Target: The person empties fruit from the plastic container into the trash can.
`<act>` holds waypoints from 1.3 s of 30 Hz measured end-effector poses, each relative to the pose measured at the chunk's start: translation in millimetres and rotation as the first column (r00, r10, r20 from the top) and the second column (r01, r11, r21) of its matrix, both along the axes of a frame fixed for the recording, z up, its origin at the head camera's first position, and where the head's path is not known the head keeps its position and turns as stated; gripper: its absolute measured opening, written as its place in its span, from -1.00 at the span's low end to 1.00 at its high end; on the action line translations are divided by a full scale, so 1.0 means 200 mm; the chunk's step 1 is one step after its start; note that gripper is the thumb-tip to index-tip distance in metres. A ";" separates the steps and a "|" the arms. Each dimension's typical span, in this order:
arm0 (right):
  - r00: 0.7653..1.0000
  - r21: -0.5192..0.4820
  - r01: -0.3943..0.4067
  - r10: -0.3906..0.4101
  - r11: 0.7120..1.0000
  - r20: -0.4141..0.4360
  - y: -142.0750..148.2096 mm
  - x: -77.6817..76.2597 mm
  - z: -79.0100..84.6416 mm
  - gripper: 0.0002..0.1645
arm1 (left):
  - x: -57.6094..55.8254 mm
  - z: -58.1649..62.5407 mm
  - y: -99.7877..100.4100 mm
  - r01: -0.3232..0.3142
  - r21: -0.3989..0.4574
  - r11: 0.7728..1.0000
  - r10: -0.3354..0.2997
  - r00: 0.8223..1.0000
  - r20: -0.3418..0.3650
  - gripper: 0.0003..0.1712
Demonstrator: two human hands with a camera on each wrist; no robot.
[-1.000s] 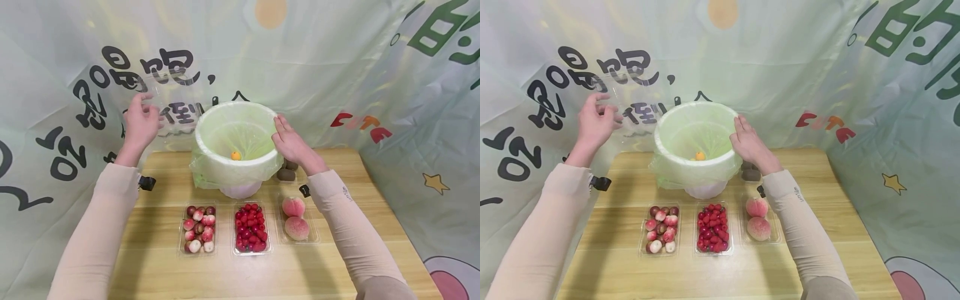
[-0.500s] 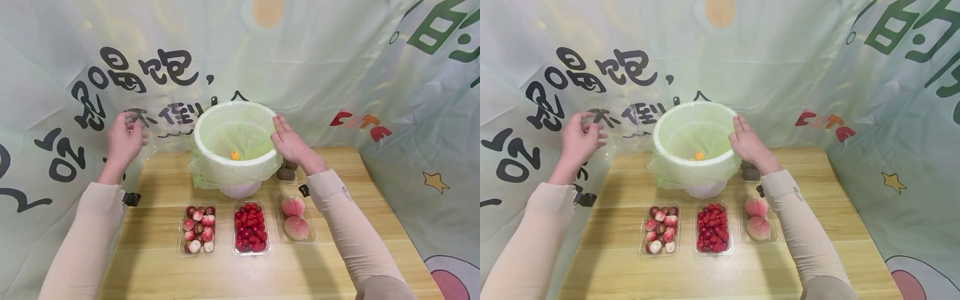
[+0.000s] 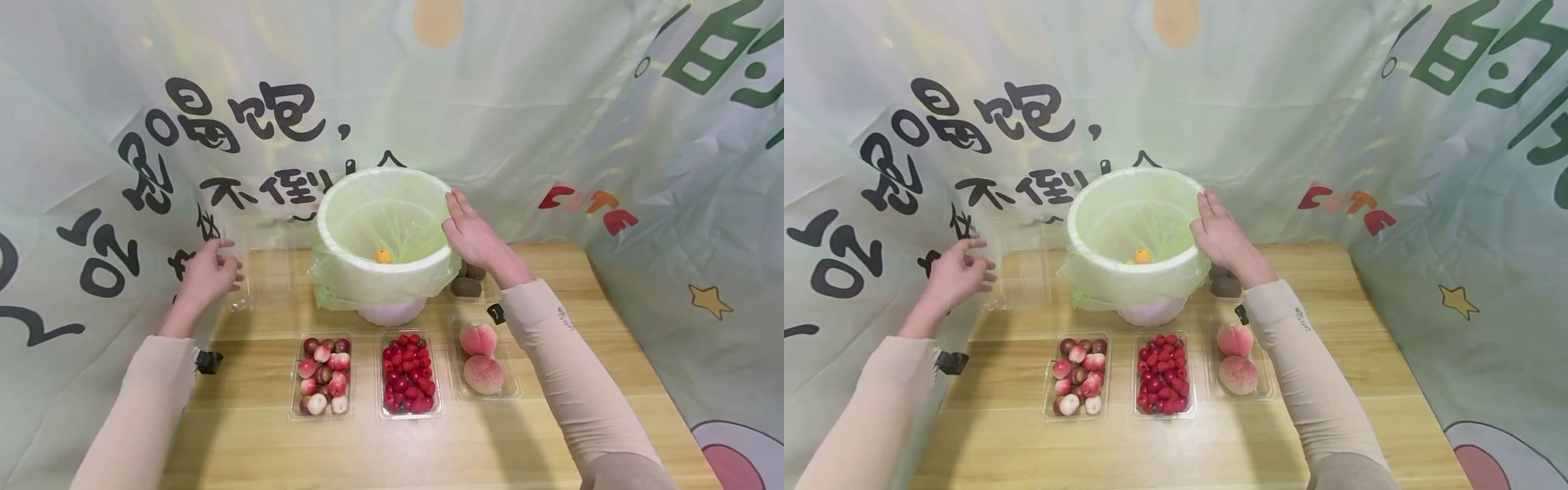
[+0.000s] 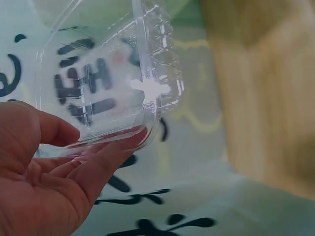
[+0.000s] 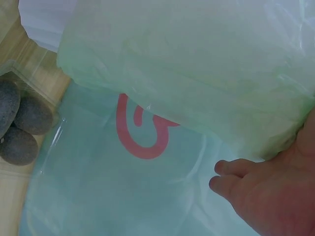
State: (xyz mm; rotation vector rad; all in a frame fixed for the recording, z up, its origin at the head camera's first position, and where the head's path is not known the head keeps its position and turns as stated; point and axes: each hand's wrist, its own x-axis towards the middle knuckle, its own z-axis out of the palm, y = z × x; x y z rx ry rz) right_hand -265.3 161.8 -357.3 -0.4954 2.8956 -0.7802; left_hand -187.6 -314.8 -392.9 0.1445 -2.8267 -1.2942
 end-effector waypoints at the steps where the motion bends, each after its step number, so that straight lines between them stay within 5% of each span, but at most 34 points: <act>1: 1.000 0.002 0.000 0.000 1.000 -0.001 0.00 0.00 0.00 -0.18 | 0.01 -0.03 0.00 0.005 -0.004 1.000 -0.004 1.000 0.013 -0.37; 20: 1.000 0.174 0.012 -0.011 0.985 -0.008 0.00 0.02 0.04 -0.12 | 0.24 -0.46 -0.15 0.015 -0.108 0.994 0.002 0.987 0.161 -0.42; 31: 1.000 0.174 0.003 -0.005 0.985 0.009 0.00 0.03 0.05 -0.13 | 0.35 -0.57 -0.20 0.033 -0.124 0.992 -0.005 0.976 0.220 -0.38; 39: 1.000 0.161 0.005 -0.008 0.987 0.021 0.00 0.02 0.04 -0.13 | 0.37 -0.62 -0.22 0.018 -0.145 0.989 0.018 0.971 0.237 -0.46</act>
